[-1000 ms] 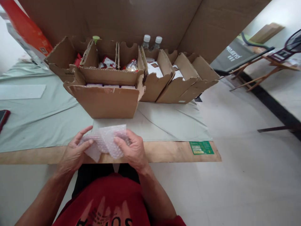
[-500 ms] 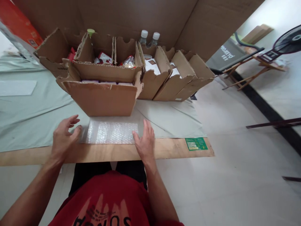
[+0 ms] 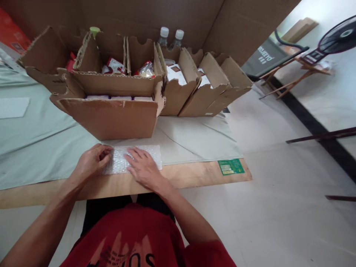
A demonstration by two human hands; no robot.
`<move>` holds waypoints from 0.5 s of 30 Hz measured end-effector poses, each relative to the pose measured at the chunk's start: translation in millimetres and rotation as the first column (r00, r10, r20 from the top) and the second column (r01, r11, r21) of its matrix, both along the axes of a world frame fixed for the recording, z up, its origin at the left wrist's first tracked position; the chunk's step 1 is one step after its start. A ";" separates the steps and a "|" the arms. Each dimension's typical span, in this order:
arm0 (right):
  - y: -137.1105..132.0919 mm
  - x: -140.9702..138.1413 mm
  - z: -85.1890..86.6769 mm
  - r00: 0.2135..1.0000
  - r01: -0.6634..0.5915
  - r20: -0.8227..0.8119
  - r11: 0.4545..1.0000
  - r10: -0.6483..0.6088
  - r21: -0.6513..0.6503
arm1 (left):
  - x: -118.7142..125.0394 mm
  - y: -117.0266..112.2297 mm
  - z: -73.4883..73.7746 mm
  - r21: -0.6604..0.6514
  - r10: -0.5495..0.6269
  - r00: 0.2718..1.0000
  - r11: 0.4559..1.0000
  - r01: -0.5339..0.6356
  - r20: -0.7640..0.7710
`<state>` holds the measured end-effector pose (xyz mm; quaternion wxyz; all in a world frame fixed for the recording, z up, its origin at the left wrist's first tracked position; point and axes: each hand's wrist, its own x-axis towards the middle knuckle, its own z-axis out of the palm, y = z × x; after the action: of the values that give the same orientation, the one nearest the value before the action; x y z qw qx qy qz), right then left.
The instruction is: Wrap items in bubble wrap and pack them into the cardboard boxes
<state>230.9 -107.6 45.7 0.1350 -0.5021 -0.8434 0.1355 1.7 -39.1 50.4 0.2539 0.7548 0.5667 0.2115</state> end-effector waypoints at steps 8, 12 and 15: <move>-31.3 100.9 12.2 0.899 0.421 0.070 0.898 -0.432 0.128 | -1.0 1.5 5.8 -0.098 -0.058 0.994 0.994 0.049 -0.090; 4.5 80.1 25.1 0.941 0.328 0.065 0.942 -0.332 0.069 | -0.2 4.4 17.8 -0.016 -0.034 0.970 0.999 0.032 -0.242; 24.0 66.8 28.5 0.952 0.304 0.044 0.952 -0.303 -0.028 | 0.1 6.6 23.1 0.093 -0.035 0.930 0.993 0.074 -0.365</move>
<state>297.7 -83.6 74.2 0.1290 -0.6305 -0.7563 0.1178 1.8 -32.4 73.5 0.1108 0.8086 0.5707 0.0909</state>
